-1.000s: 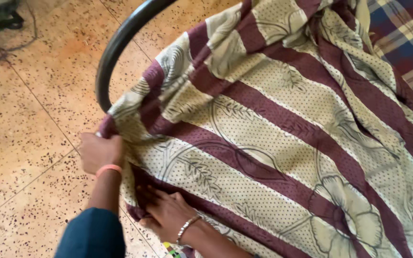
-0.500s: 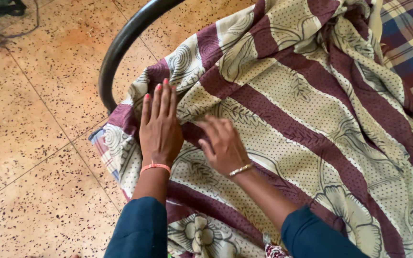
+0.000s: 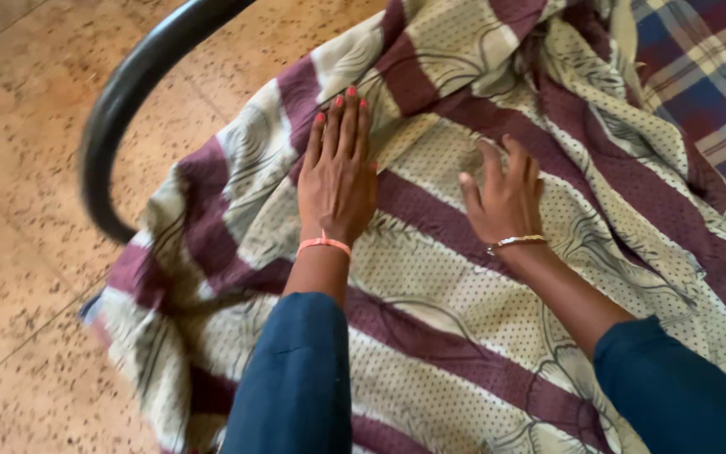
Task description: The person spreads a patterned bedsheet over a plaid-covered cot, smoothing and aligning it by hand. The person then folds the sheet neatly on the cot surface.
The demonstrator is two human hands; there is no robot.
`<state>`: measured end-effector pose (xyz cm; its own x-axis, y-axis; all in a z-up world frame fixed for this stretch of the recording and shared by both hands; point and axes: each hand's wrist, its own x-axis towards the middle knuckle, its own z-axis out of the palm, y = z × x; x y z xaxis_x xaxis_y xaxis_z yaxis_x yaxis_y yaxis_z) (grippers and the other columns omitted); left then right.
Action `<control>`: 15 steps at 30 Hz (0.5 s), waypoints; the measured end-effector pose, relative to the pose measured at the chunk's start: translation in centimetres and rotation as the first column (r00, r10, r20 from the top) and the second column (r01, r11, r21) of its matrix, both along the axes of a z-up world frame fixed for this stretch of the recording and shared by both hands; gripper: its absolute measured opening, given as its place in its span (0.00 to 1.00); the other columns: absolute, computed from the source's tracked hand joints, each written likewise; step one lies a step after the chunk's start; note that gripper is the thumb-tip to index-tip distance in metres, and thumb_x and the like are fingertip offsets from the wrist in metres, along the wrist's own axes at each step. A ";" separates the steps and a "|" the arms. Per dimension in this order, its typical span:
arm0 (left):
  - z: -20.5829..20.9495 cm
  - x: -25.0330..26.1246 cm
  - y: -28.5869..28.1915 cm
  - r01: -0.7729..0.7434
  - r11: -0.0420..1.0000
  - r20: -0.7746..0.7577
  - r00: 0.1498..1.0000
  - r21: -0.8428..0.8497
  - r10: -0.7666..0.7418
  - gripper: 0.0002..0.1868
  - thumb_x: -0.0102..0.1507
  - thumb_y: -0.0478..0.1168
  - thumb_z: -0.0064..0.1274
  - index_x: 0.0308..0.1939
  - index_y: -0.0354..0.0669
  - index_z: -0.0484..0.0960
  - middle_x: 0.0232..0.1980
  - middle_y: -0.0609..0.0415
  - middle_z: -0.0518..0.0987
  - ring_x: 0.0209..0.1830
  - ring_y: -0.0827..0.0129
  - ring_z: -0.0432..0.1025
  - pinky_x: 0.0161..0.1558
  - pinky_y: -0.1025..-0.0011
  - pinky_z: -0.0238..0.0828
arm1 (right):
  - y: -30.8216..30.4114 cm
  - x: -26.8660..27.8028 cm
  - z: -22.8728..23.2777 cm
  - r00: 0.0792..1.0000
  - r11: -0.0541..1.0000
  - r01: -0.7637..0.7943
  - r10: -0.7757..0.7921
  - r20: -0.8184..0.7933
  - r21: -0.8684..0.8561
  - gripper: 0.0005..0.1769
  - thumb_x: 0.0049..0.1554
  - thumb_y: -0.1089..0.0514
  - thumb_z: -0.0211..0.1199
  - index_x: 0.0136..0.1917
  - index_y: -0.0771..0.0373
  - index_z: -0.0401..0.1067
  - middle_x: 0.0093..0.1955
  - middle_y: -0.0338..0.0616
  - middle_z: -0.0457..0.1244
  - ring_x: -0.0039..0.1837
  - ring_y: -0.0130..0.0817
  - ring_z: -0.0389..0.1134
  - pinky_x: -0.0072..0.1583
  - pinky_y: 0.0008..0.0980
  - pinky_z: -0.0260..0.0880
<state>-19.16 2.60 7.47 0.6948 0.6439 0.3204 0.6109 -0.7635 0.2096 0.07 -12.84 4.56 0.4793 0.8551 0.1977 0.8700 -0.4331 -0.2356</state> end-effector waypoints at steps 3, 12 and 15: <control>-0.5 3.4 0.7 0.084 0.992 0.047 0.996 -0.095 -0.080 0.46 0.63 0.49 0.52 0.80 0.37 0.50 0.84 0.48 0.48 0.84 0.57 0.45 0.81 0.58 0.36 | -1.3 3.2 -0.5 0.997 0.997 0.069 -0.070 0.019 0.018 0.27 0.68 0.39 0.53 0.75 0.51 0.66 0.77 0.62 0.51 0.74 0.64 0.53 0.68 0.68 0.55; -1.0 12.4 6.1 0.205 0.978 -0.024 0.978 -0.036 -0.206 0.45 0.66 0.58 0.45 0.81 0.39 0.49 0.84 0.47 0.48 0.84 0.53 0.43 0.80 0.55 0.32 | 2.3 12.9 2.0 0.926 0.870 0.372 -0.370 0.071 -0.323 0.49 0.54 0.19 0.55 0.78 0.46 0.59 0.82 0.66 0.41 0.78 0.74 0.43 0.68 0.79 0.43; -1.7 16.2 8.4 -0.004 0.983 -0.198 0.980 -0.184 -0.033 0.47 0.69 0.65 0.37 0.82 0.39 0.46 0.84 0.48 0.47 0.84 0.51 0.39 0.81 0.49 0.27 | 4.1 16.6 1.0 0.909 0.838 0.364 -0.414 -0.038 -0.407 0.63 0.45 0.12 0.55 0.83 0.41 0.46 0.83 0.71 0.33 0.80 0.78 0.33 0.73 0.74 0.37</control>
